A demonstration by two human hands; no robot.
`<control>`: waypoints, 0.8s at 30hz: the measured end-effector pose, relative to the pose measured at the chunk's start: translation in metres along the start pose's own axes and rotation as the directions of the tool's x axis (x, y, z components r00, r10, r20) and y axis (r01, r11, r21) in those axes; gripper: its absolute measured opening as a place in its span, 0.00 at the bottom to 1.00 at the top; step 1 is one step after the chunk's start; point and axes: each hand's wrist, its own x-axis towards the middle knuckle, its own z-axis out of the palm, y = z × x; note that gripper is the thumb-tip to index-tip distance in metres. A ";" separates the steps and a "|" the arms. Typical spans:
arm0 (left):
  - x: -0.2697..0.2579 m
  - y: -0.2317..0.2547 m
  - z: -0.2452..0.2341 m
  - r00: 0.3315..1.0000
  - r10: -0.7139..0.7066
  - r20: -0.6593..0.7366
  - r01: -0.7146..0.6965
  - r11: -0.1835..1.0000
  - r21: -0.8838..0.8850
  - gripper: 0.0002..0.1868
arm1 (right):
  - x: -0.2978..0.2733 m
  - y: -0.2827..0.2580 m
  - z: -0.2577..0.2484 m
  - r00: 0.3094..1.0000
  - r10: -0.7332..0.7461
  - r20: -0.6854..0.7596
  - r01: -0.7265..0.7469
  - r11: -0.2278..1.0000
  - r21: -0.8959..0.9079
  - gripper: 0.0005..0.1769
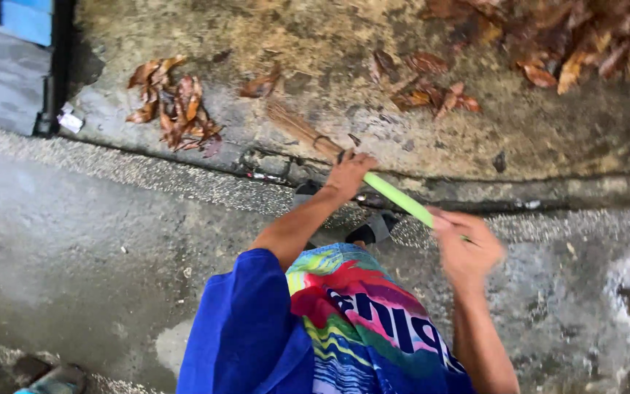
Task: The recorder is using a broom to sweep dried leaves on a concrete patio area.
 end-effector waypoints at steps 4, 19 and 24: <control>0.011 0.064 -0.062 1.000 -0.005 -0.001 0.005 0.997 -0.077 0.25 | 0.015 -0.040 -0.007 0.989 -0.133 -0.061 0.139 0.986 0.095 0.02; -0.065 -0.156 -0.100 0.975 -0.091 -0.202 0.107 0.992 0.073 0.28 | 0.029 -0.003 0.179 0.977 -0.039 0.210 0.034 0.999 0.031 0.05; -0.064 -0.116 -0.135 0.977 -0.081 -0.200 0.080 0.997 -0.015 0.30 | 0.029 -0.056 0.158 0.985 -0.074 0.153 0.083 0.995 -0.051 0.05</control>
